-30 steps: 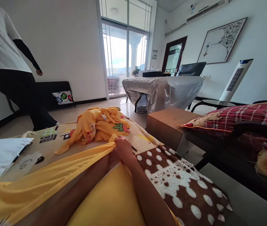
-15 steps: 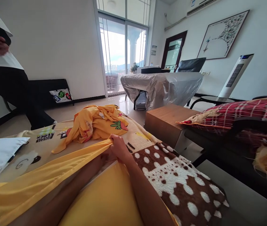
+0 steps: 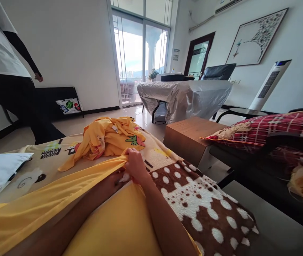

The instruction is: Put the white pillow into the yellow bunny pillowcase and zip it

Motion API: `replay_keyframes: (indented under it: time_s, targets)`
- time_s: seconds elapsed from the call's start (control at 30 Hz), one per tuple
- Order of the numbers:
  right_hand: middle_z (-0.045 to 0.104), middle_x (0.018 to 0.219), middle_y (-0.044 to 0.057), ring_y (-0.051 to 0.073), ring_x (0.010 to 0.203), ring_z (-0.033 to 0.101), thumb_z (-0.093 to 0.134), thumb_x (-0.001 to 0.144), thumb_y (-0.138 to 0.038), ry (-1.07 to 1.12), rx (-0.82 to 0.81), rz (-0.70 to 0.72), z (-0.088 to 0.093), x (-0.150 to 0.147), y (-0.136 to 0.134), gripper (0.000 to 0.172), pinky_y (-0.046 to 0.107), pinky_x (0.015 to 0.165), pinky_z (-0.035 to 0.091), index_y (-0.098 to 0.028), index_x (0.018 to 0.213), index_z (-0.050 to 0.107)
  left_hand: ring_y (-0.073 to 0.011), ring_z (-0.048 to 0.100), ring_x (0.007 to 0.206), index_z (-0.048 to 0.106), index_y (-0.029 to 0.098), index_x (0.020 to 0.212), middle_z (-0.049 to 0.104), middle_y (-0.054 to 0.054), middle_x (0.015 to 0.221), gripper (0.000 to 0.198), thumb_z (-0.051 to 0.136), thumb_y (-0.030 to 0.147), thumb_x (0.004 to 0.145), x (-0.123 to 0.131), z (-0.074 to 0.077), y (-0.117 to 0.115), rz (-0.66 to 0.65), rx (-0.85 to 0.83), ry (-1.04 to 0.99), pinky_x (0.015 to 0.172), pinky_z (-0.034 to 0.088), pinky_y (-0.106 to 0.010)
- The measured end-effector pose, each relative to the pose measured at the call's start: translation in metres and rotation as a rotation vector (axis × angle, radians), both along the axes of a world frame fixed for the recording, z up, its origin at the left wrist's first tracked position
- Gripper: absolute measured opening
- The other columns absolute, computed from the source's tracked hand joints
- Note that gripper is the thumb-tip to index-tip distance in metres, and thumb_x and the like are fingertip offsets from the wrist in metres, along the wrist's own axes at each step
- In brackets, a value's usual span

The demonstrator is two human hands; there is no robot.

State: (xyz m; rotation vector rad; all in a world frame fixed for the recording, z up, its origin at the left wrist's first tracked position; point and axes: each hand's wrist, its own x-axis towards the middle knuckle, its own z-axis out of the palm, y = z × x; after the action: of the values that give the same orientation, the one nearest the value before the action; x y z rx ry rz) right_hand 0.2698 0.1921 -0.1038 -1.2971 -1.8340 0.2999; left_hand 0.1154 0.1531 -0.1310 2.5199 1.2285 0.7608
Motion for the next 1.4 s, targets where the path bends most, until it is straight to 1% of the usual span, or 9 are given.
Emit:
replay_keyframes:
  time_s: [0.17,0.27,0.4,0.53,0.67,0.83,1.0,1.2,1.4]
  targets:
    - [0.062,0.071,-0.001,0.014,0.07,0.053,0.043,0.053,-0.006,0.043,-0.107,0.167,0.003,0.007,0.002,0.029,0.023,0.065,0.037,-0.017,0.073,0.06,-0.0127,0.046,0.059,0.054,0.017,0.066,0.05,0.002,0.061,0.011,0.045,0.021,0.072,-0.006,0.0,0.0,0.087,-0.236,-0.113,0.058,0.041,-0.025]
    - [0.065,0.07,-0.002,0.013,0.069,0.055,0.043,0.053,-0.008,0.117,-0.18,0.228,0.005,0.008,0.002,0.029,0.021,0.063,0.038,-0.017,0.073,0.062,-0.0142,0.047,0.065,0.055,0.017,0.075,0.053,0.001,0.067,0.013,0.046,0.023,0.069,-0.003,0.002,0.0,0.122,-0.27,-0.153,0.067,0.043,-0.028]
    - [0.065,0.07,-0.001,0.013,0.068,0.054,0.045,0.052,-0.009,0.149,-0.211,0.147,0.006,0.006,0.001,0.029,0.021,0.061,0.037,-0.016,0.073,0.062,-0.0171,0.055,0.08,0.061,0.018,0.101,0.064,-0.003,0.09,0.034,0.05,0.023,0.069,0.001,0.009,-0.003,0.052,-0.355,-0.157,0.078,0.045,-0.029]
    - [0.063,0.07,0.001,0.014,0.068,0.05,0.048,0.055,-0.009,0.01,-0.214,0.026,0.003,0.004,0.002,0.02,0.023,0.061,0.033,-0.016,0.069,0.061,-0.0169,0.055,0.075,0.065,0.017,0.088,0.064,-0.003,0.08,0.022,0.049,0.029,0.079,0.0,0.012,-0.006,-0.013,-0.397,-0.125,0.075,0.045,-0.029]
    - [0.058,0.064,0.001,0.014,0.064,0.045,0.046,0.058,-0.009,-0.116,-0.219,-0.005,0.0,0.006,0.003,0.016,0.024,0.058,0.028,-0.017,0.063,0.059,-0.0179,0.058,0.085,0.068,0.017,0.084,0.067,-0.004,0.088,0.034,0.048,0.044,0.087,-0.004,0.008,-0.008,-0.089,-0.393,-0.256,0.086,0.047,-0.03]
    - [0.05,0.054,-0.002,0.012,0.061,0.04,0.046,0.056,-0.009,-0.087,-0.232,0.057,0.005,0.009,0.001,0.015,0.022,0.055,0.027,-0.016,0.057,0.059,-0.0204,0.06,0.106,0.067,0.019,0.109,0.068,-0.004,0.112,0.036,0.044,0.04,0.091,-0.005,-0.006,-0.01,-0.018,-0.186,-0.421,0.101,0.046,-0.035]
    - [0.048,0.055,-0.004,0.01,0.061,0.041,0.043,0.052,-0.01,0.019,-0.218,0.176,0.014,0.01,-0.005,0.017,0.02,0.055,0.027,-0.015,0.057,0.058,-0.0204,0.053,0.121,0.061,0.02,0.117,0.059,-0.007,0.128,0.033,0.039,0.025,0.093,-0.003,-0.008,-0.011,-0.048,0.275,-0.104,0.108,0.042,-0.038]
    - [0.05,0.057,-0.003,0.01,0.061,0.043,0.041,0.051,-0.011,0.026,-0.22,0.212,0.014,0.01,-0.004,0.021,0.02,0.055,0.028,-0.014,0.06,0.06,-0.0206,0.056,0.117,0.062,0.015,0.11,0.061,-0.01,0.124,0.03,0.038,0.018,0.092,0.001,-0.006,-0.014,0.024,0.53,0.051,0.106,0.045,-0.035]
    - [0.056,0.064,-0.001,0.012,0.067,0.048,0.039,0.052,-0.009,0.016,-0.188,0.301,0.01,0.012,-0.003,0.024,0.02,0.061,0.034,-0.015,0.06,0.061,-0.0237,0.051,0.123,0.056,0.018,0.12,0.056,-0.009,0.131,0.034,0.038,0.018,0.092,0.005,-0.016,-0.009,0.052,0.505,0.215,0.106,0.044,-0.041]
